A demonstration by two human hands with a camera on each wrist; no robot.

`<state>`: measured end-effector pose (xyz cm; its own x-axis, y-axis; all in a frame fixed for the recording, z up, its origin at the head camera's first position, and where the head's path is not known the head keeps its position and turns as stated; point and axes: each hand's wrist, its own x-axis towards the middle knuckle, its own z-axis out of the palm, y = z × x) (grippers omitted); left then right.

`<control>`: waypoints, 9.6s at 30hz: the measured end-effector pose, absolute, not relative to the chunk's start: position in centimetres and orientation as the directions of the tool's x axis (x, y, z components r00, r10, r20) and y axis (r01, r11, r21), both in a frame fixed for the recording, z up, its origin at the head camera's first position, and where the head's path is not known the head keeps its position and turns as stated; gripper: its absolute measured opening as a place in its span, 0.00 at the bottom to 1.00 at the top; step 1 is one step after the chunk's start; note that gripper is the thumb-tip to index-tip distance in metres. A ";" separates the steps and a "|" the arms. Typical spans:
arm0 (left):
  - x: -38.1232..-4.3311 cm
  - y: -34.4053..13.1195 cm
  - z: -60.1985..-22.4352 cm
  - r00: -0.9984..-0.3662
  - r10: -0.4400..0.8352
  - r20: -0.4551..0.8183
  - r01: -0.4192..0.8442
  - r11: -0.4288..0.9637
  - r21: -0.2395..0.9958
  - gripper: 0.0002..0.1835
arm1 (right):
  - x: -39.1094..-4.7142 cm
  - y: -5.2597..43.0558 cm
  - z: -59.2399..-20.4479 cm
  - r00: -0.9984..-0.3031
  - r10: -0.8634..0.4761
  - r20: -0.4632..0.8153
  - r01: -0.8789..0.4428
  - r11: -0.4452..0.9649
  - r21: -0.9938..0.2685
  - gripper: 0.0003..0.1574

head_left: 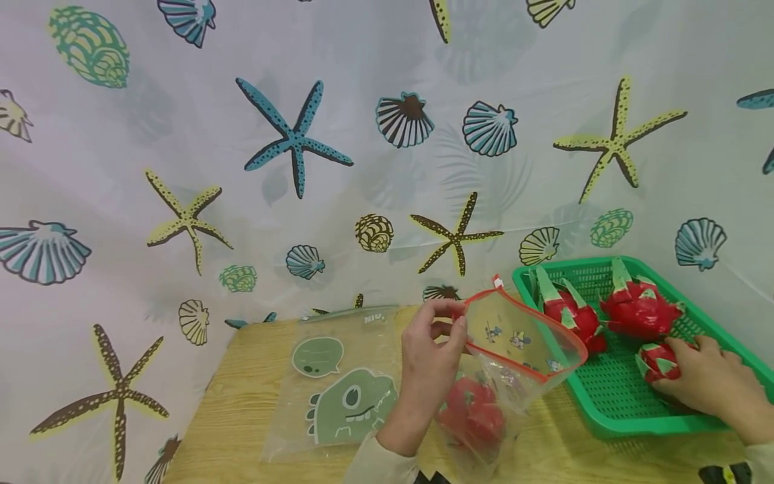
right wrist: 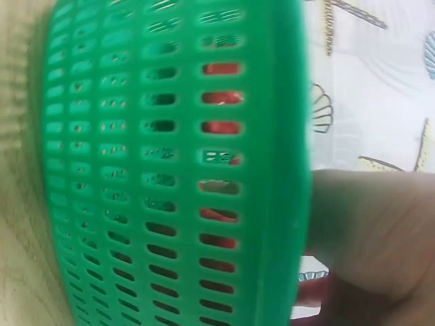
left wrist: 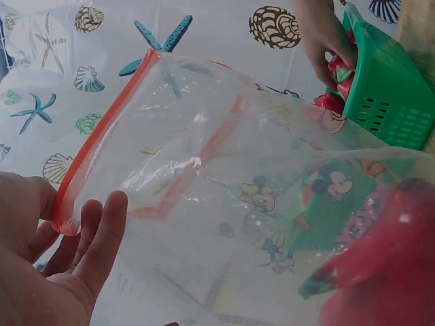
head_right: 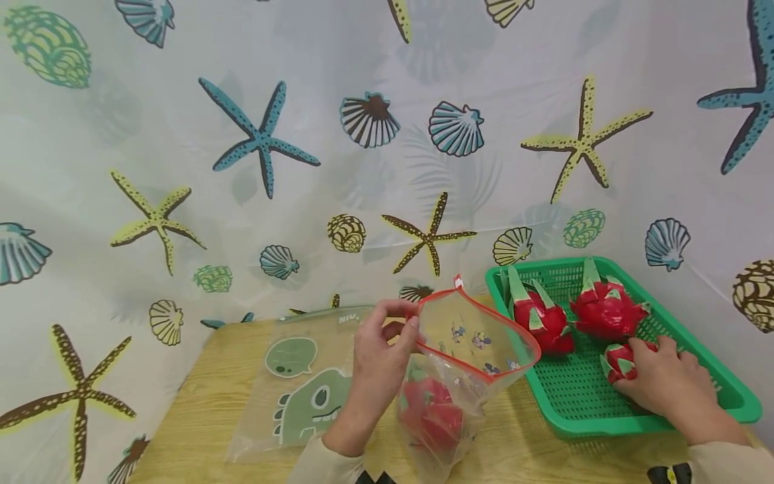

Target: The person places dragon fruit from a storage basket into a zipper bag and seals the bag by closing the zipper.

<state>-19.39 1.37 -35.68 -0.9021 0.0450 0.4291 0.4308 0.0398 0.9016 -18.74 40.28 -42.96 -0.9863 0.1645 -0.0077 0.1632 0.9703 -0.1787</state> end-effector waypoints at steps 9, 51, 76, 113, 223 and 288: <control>-19.3 1.3 -35.7 -0.907 0.039 0.419 0.421 0.038 0.906 0.09 | -18.8 39.6 -43.4 -0.960 0.274 -0.058 0.280 0.946 -0.163 0.56; -19.2 1.2 -36.0 -0.908 0.028 0.418 0.418 0.001 0.908 0.10 | -18.0 39.4 -38.3 -0.998 0.041 0.043 0.031 0.973 -0.228 0.50; -18.9 0.8 -36.1 -0.905 0.039 0.424 0.425 0.000 0.905 0.11 | -16.8 36.7 -37.2 -0.965 0.169 0.199 0.091 0.932 -0.352 0.53; -18.4 0.7 -36.1 -0.909 0.039 0.414 0.415 0.018 0.909 0.10 | -15.0 30.3 -33.4 -0.949 0.202 0.244 -0.080 0.593 -0.801 0.44; -18.8 -1.0 -34.9 -0.954 0.155 0.259 0.282 0.151 0.948 0.07 | -15.5 20.9 -34.4 -0.840 -0.460 0.287 -0.541 0.682 -0.492 0.48; -18.8 -0.9 -35.6 -0.927 0.090 0.363 0.368 0.043 0.929 0.11 | -18.3 20.7 -33.2 -0.900 -0.219 0.378 -0.404 0.747 -0.528 0.18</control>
